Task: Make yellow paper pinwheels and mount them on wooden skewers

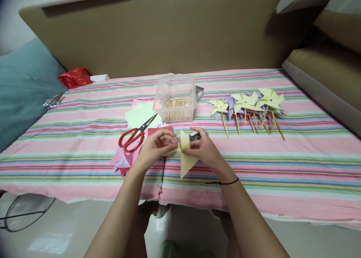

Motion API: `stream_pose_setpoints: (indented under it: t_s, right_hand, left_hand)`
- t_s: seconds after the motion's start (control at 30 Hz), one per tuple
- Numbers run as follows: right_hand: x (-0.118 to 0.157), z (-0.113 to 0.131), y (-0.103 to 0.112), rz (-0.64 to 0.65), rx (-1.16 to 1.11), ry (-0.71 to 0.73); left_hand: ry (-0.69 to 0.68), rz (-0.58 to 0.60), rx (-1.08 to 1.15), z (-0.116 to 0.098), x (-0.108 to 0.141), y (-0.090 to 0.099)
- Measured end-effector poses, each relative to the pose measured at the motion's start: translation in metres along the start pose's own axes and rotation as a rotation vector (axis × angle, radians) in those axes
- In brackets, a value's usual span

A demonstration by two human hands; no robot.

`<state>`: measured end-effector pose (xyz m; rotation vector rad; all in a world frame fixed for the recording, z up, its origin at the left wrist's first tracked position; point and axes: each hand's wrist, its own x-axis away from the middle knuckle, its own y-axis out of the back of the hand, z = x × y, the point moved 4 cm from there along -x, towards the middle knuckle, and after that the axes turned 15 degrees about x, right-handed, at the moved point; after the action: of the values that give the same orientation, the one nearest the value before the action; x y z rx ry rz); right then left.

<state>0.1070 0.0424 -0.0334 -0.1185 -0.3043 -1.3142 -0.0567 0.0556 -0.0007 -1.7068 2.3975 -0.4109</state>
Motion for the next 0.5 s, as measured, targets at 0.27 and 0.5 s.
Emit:
stream_pose_setpoints:
  t_s: [0.27, 0.5]
  right_hand:
    - [0.002, 0.002, -0.002, 0.064, -0.004, 0.010]
    - [0.003, 0.004, -0.001, 0.040, 0.020, -0.025]
  left_hand:
    - [0.236, 0.040, -0.034, 0.009, 0.003, 0.001]
    - [0.223, -0.031, -0.123, 0.013, 0.002, 0.004]
